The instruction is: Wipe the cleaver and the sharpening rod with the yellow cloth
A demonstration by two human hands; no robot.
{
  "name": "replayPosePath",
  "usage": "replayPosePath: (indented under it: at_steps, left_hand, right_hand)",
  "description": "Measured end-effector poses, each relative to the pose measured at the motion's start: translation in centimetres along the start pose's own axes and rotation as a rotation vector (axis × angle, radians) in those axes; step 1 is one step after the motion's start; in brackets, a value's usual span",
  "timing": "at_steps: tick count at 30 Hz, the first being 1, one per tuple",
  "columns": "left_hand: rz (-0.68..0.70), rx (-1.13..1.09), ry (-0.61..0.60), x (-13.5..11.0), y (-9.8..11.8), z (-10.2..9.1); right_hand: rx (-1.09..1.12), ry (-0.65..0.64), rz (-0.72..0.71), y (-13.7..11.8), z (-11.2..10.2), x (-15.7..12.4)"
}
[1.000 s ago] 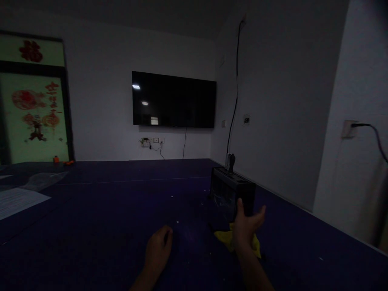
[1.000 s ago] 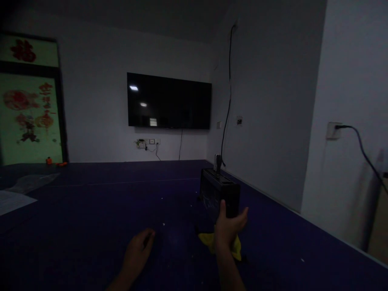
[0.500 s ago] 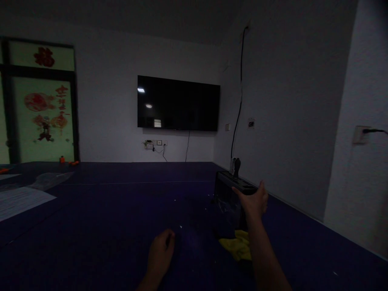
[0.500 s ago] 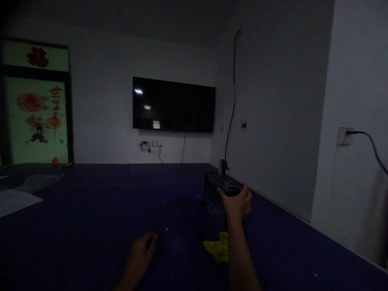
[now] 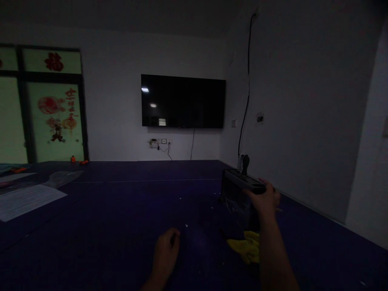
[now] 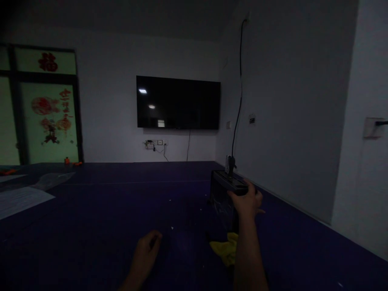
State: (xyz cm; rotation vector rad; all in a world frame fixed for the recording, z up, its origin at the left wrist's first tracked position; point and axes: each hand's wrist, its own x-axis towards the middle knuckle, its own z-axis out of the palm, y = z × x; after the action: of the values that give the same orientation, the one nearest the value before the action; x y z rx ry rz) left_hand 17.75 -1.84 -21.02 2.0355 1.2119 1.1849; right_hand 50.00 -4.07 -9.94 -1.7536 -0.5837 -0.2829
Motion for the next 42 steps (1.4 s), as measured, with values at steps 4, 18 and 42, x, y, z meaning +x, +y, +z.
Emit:
replayPosePath:
  at_steps: [4,18,42]
  left_hand:
    - [-0.006,0.010,0.012,0.0,0.2,-0.2]
    - [0.010,0.025,-0.027,-0.2,0.4,-0.2]
    - [0.216,0.318,0.482,0.9,-0.9,0.2]
  right_hand:
    - [0.040,0.098,-0.080,0.4,0.1,0.0]
    - [0.204,0.374,-0.289,1.0,1.7,0.0]
    - [0.634,0.257,-0.408,-14.6,4.2,-14.0]
